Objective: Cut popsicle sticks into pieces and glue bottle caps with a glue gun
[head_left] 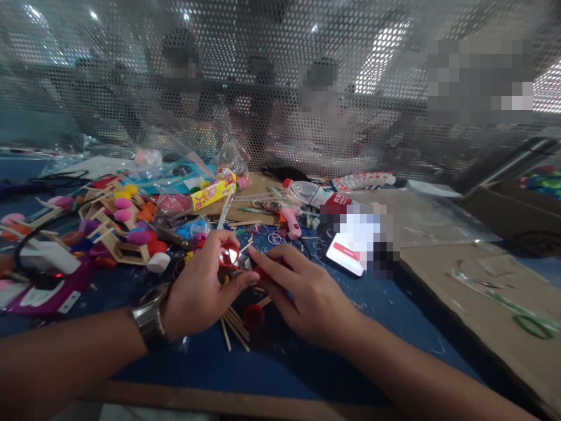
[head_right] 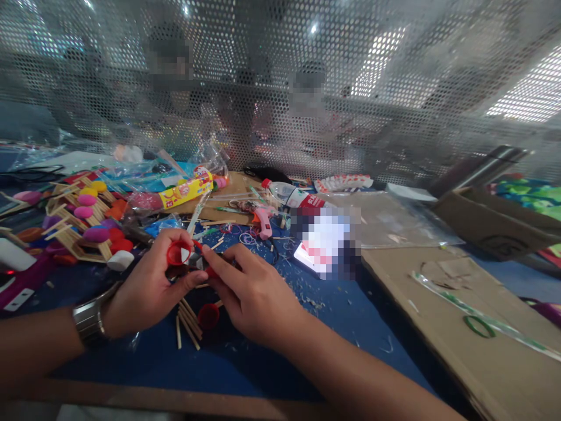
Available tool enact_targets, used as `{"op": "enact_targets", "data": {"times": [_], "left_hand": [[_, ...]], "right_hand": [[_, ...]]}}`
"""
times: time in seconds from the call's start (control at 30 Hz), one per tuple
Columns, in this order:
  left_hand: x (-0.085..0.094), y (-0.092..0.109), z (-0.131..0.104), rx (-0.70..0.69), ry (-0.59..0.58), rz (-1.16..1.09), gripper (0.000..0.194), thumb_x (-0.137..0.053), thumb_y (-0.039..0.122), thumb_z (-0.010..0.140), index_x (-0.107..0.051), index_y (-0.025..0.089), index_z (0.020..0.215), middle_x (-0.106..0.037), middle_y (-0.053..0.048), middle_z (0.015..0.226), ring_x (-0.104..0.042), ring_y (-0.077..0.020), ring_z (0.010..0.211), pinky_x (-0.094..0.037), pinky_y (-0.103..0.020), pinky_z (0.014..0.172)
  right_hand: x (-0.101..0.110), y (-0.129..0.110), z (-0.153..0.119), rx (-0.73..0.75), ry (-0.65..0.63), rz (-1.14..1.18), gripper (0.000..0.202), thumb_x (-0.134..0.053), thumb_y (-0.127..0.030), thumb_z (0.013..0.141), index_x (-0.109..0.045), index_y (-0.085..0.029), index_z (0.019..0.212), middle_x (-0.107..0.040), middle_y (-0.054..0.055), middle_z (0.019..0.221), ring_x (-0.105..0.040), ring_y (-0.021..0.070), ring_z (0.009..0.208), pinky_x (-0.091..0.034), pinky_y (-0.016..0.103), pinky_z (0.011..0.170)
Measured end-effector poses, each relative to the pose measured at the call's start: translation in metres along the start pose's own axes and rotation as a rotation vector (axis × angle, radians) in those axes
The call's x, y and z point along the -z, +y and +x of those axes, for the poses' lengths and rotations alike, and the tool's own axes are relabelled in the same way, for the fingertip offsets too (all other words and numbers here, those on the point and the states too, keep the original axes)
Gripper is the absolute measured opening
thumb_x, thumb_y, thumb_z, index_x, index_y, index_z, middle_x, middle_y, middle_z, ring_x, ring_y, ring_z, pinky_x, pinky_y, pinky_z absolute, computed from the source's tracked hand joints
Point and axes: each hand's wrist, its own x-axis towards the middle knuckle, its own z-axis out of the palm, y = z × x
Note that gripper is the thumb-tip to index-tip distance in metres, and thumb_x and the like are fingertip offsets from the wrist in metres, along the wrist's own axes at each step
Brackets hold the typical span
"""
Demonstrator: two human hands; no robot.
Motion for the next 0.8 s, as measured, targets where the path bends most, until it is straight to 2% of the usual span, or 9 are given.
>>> {"op": "enact_targets", "data": {"times": [0.2, 0.37, 0.53, 0.63, 0.73, 0.8], "left_hand": [[0.0004, -0.0019, -0.0012, -0.016, 0.009, -0.045, 0.031, -0.063, 0.046, 0.092, -0.046, 0.021, 0.100, -0.055, -0.001, 0.086, -0.053, -0.0157, 0.072, -0.045, -0.029, 0.065], [0.0015, 0.0007, -0.0018, -0.067, 0.031, -0.036, 0.028, -0.064, 0.043, 0.092, -0.047, 0.022, 0.097, -0.053, 0.001, 0.082, -0.049, -0.0137, 0.066, -0.044, -0.027, 0.061], [0.0018, 0.0002, -0.0014, -0.093, 0.048, -0.023, 0.026, -0.066, 0.041, 0.092, -0.048, 0.022, 0.096, -0.056, 0.000, 0.086, -0.054, -0.0143, 0.071, -0.045, -0.027, 0.064], [0.0019, -0.0014, 0.0002, -0.054, 0.029, -0.029, 0.030, -0.066, 0.042, 0.090, -0.048, 0.022, 0.103, -0.057, -0.001, 0.089, -0.056, -0.0145, 0.071, -0.046, -0.028, 0.064], [0.0024, -0.0017, 0.0016, 0.044, 0.012, -0.055, 0.050, -0.069, 0.047, 0.087, -0.042, 0.023, 0.121, -0.057, -0.001, 0.090, -0.056, -0.0143, 0.066, -0.046, -0.029, 0.060], [0.0027, -0.0012, 0.0013, 0.073, -0.003, -0.045, 0.053, -0.068, 0.048, 0.087, -0.040, 0.023, 0.123, -0.055, -0.001, 0.089, -0.055, -0.0147, 0.065, -0.045, -0.029, 0.058]], "right_hand": [[0.0001, -0.0005, -0.0001, 0.012, -0.013, 0.030, 0.043, -0.047, -0.020, 0.101, -0.052, -0.017, 0.144, -0.062, 0.012, 0.102, -0.062, 0.0193, 0.084, -0.060, 0.035, 0.071], [0.0010, -0.0012, -0.0002, 0.031, -0.008, 0.042, 0.041, -0.046, -0.019, 0.101, -0.054, -0.013, 0.141, -0.062, 0.013, 0.102, -0.062, 0.0193, 0.084, -0.059, 0.034, 0.071], [0.0020, -0.0021, 0.0002, 0.026, -0.016, 0.047, 0.043, -0.046, -0.020, 0.101, -0.052, -0.017, 0.144, -0.062, 0.011, 0.101, -0.061, 0.0181, 0.082, -0.060, 0.032, 0.070], [0.0018, -0.0012, 0.0007, 0.011, -0.003, 0.028, 0.043, -0.047, -0.021, 0.101, -0.052, -0.017, 0.144, -0.062, 0.011, 0.100, -0.062, 0.0182, 0.082, -0.060, 0.033, 0.071], [0.0008, 0.0009, 0.0010, -0.016, 0.011, -0.034, 0.042, -0.046, -0.022, 0.102, -0.053, -0.017, 0.143, -0.063, 0.011, 0.100, -0.063, 0.0194, 0.084, -0.060, 0.035, 0.071], [0.0000, 0.0018, 0.0011, -0.020, 0.011, -0.075, 0.040, -0.046, -0.022, 0.102, -0.055, -0.015, 0.140, -0.063, 0.012, 0.100, -0.063, 0.0198, 0.082, -0.060, 0.035, 0.069]]}}
